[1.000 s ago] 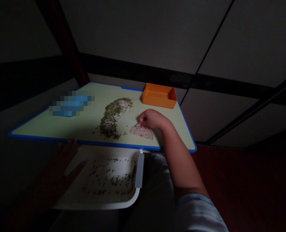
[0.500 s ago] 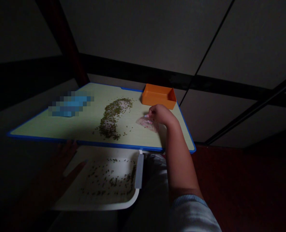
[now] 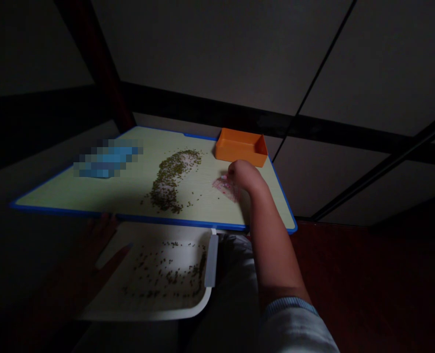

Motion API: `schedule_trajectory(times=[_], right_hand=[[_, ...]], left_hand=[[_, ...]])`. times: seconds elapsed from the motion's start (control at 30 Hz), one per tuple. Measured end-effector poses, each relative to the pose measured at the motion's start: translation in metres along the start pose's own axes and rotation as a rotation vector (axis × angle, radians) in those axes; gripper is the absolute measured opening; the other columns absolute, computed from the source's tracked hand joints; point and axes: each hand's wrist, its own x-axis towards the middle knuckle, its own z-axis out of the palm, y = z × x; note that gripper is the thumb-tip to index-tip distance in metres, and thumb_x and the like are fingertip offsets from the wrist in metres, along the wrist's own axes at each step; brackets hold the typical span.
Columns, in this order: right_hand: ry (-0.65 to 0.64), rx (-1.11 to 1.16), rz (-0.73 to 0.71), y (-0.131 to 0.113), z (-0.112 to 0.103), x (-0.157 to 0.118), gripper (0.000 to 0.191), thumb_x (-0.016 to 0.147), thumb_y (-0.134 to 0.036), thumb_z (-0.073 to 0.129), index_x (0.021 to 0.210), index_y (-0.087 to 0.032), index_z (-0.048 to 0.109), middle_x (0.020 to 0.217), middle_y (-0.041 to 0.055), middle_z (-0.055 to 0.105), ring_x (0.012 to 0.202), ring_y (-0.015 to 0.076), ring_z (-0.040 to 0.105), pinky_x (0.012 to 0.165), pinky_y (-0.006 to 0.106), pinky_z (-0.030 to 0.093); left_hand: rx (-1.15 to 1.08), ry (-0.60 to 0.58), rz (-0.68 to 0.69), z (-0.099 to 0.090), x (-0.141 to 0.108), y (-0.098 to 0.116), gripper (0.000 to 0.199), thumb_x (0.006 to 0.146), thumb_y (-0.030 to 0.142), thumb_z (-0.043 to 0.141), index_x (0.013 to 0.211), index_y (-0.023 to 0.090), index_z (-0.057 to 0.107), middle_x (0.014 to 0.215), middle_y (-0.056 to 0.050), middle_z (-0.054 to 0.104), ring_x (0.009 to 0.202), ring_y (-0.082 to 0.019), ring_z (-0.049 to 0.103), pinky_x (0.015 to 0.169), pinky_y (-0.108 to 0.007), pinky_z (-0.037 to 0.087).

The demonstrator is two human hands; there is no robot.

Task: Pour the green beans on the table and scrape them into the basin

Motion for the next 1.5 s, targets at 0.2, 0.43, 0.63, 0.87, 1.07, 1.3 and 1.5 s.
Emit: schedule_trajectory(times=[0.2, 0.43, 0.63, 0.87, 1.07, 1.3, 1.5], right_hand=[[0.020, 0.146, -0.117, -0.003, 0.002, -0.001, 0.021, 0.079, -0.028, 0.062, 0.067, -0.012, 0.067, 0.059, 0.0008, 0.055, 0.055, 0.0097, 0.041, 0.056, 0.027, 0.027], [-0.121, 0.232, -0.064, 0.005, -0.004, -0.005, 0.016, 0.075, -0.026, 0.061, 0.067, -0.013, 0.066, 0.057, -0.0004, 0.057, 0.055, 0.0101, 0.046, 0.057, 0.026, 0.031], [-0.225, 0.246, -0.072, 0.004, -0.010, -0.008, 0.011, 0.069, -0.015, 0.057, 0.068, -0.014, 0.067, 0.056, -0.0016, 0.058, 0.055, 0.0098, 0.049, 0.058, 0.025, 0.034], [-0.238, 0.246, -0.069, 0.000, -0.010, -0.008, 0.011, 0.069, -0.014, 0.057, 0.067, -0.014, 0.068, 0.055, -0.0022, 0.058, 0.054, 0.0095, 0.049, 0.058, 0.025, 0.034], [-0.285, 0.345, -0.138, -0.004, -0.008, -0.010, 0.011, 0.072, -0.020, 0.058, 0.067, -0.015, 0.066, 0.057, -0.0024, 0.058, 0.055, 0.0093, 0.048, 0.058, 0.024, 0.035], [-0.194, 0.238, -0.150, -0.007, -0.001, -0.005, 0.012, 0.073, -0.014, 0.055, 0.069, -0.014, 0.067, 0.060, -0.0014, 0.059, 0.057, 0.0096, 0.048, 0.059, 0.024, 0.033], [-0.130, 0.060, -0.069, -0.007, 0.000, -0.003, 0.016, 0.080, -0.024, 0.061, 0.074, -0.012, 0.069, 0.064, 0.0028, 0.062, 0.056, 0.0104, 0.046, 0.056, 0.026, 0.028]], left_hand=[[0.014, 0.016, 0.007, 0.000, 0.000, 0.000, 0.078, 0.082, 0.065, 0.033, 0.147, 0.021, 0.030, 0.159, -0.008, 0.030, 0.149, -0.030, 0.019, 0.117, -0.054, 0.030], [0.009, 0.012, 0.001, -0.001, 0.000, 0.001, 0.077, 0.083, 0.064, 0.033, 0.147, 0.021, 0.030, 0.159, -0.007, 0.031, 0.149, -0.029, 0.019, 0.117, -0.054, 0.031], [0.003, -0.004, -0.015, -0.002, -0.001, 0.002, 0.077, 0.082, 0.063, 0.034, 0.146, 0.020, 0.031, 0.159, -0.008, 0.030, 0.149, -0.030, 0.019, 0.117, -0.054, 0.031], [0.002, 0.022, 0.010, -0.001, -0.001, 0.001, 0.075, 0.083, 0.061, 0.037, 0.147, 0.022, 0.030, 0.159, -0.007, 0.030, 0.149, -0.030, 0.019, 0.117, -0.055, 0.031], [-0.007, -0.012, -0.021, -0.004, 0.000, 0.004, 0.076, 0.082, 0.061, 0.036, 0.147, 0.021, 0.030, 0.159, -0.008, 0.029, 0.149, -0.031, 0.018, 0.117, -0.055, 0.030], [0.002, -0.023, -0.025, -0.004, 0.002, 0.004, 0.078, 0.081, 0.063, 0.036, 0.146, 0.020, 0.032, 0.159, -0.008, 0.030, 0.149, -0.031, 0.017, 0.117, -0.055, 0.030], [-0.010, -0.016, -0.030, -0.007, 0.001, 0.008, 0.077, 0.082, 0.063, 0.035, 0.144, 0.017, 0.036, 0.158, -0.010, 0.033, 0.149, -0.031, 0.019, 0.117, -0.055, 0.029]])
